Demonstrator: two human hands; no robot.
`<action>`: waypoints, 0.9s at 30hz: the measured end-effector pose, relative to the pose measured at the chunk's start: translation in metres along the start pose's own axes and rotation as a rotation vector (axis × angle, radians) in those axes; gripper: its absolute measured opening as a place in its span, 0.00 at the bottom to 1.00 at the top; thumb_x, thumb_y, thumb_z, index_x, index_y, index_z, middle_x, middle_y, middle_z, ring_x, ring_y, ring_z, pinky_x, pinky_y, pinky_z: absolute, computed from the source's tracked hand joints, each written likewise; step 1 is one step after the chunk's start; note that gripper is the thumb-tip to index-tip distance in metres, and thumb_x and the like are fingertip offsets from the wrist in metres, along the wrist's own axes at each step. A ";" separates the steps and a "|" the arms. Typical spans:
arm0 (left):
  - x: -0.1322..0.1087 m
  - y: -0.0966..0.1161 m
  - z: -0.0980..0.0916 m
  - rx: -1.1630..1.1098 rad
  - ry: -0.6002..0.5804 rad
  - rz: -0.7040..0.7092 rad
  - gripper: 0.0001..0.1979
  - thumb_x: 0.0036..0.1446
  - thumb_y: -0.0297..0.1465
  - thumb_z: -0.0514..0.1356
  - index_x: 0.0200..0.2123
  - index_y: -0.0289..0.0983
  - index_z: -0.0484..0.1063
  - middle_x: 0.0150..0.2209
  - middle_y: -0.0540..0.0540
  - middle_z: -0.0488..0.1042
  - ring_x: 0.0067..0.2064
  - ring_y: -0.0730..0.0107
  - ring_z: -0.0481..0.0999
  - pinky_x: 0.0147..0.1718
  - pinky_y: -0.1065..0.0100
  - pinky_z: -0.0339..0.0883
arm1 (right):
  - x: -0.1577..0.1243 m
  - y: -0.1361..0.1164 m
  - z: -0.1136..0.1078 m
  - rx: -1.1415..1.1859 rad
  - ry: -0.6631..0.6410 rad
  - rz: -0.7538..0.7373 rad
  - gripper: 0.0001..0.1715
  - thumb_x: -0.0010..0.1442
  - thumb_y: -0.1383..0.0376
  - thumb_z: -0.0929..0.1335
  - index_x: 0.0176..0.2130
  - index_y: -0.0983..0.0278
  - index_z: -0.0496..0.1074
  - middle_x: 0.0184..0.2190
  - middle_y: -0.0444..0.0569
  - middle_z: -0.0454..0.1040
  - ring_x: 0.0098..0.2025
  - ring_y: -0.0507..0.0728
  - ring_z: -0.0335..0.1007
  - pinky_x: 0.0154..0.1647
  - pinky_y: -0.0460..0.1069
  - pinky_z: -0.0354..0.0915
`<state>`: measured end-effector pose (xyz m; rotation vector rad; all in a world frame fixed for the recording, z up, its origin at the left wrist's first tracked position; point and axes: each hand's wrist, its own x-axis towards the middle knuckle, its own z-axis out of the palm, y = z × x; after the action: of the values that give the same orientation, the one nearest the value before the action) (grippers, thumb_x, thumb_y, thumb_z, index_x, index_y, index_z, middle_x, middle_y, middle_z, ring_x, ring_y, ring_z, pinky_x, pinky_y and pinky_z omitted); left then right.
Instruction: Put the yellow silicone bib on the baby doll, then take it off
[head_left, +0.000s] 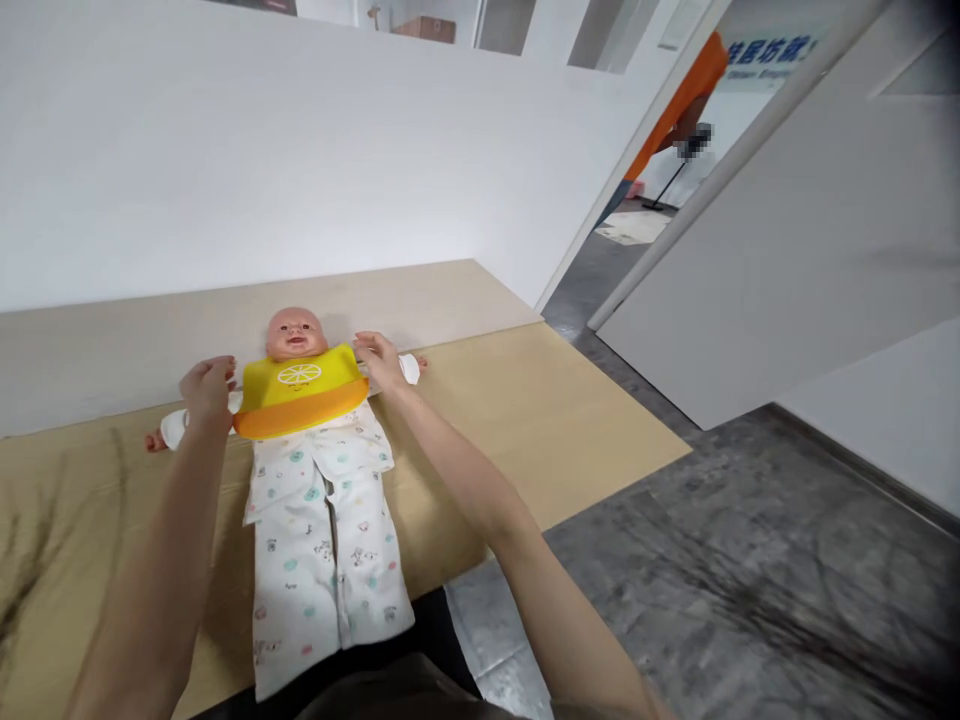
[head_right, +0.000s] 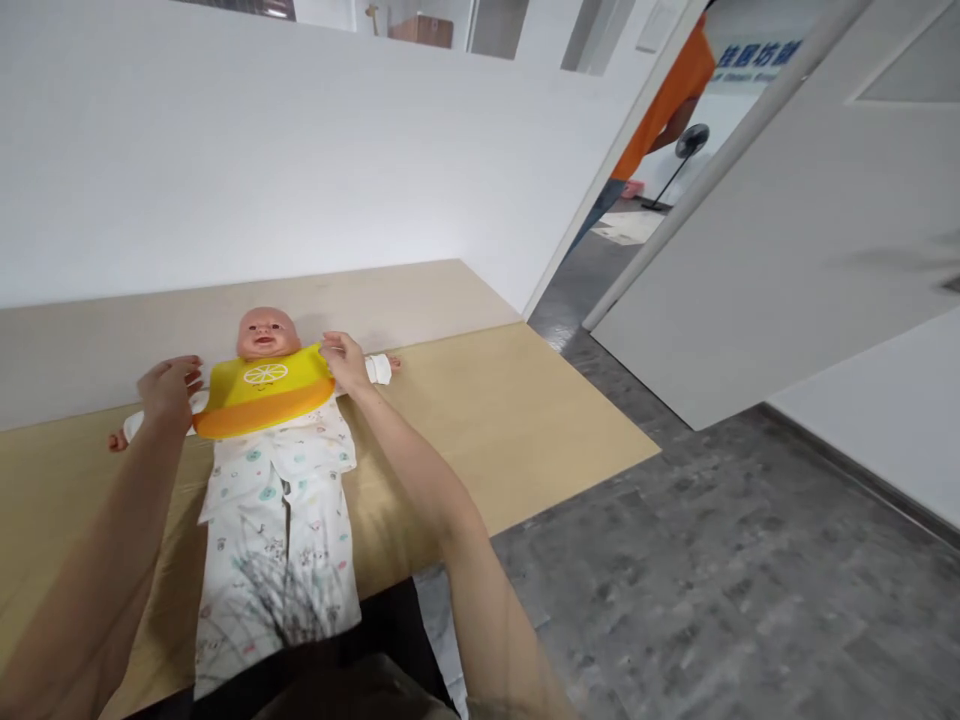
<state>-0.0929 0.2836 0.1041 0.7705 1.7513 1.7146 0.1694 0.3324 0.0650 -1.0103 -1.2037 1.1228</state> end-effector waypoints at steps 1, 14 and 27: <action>0.008 -0.001 0.004 -0.005 -0.034 -0.053 0.08 0.49 0.24 0.61 0.35 0.32 0.74 0.32 0.52 0.72 0.30 0.79 0.69 0.33 0.74 0.63 | 0.012 0.005 0.007 -0.002 0.002 0.021 0.16 0.55 0.67 0.70 0.45 0.63 0.75 0.44 0.48 0.78 0.47 0.54 0.75 0.58 0.51 0.69; 0.058 -0.024 0.037 -0.150 -0.489 -0.608 0.21 0.47 0.37 0.68 0.43 0.31 0.79 0.26 0.41 0.79 0.25 0.56 0.77 0.24 0.57 0.75 | 0.066 0.025 0.049 0.354 -0.104 0.396 0.19 0.53 0.60 0.71 0.45 0.63 0.75 0.41 0.48 0.81 0.45 0.57 0.77 0.53 0.51 0.70; 0.055 -0.058 0.029 -0.322 -0.515 -0.240 0.23 0.41 0.36 0.66 0.44 0.38 0.79 0.41 0.47 0.84 0.49 0.52 0.80 0.42 0.63 0.74 | 0.053 0.047 0.044 0.303 -0.117 0.171 0.22 0.54 0.54 0.69 0.44 0.63 0.79 0.45 0.50 0.82 0.54 0.61 0.76 0.58 0.53 0.70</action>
<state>-0.1094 0.3435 0.0455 0.7394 1.1355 1.4267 0.1214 0.3925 0.0325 -0.8344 -1.0127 1.4663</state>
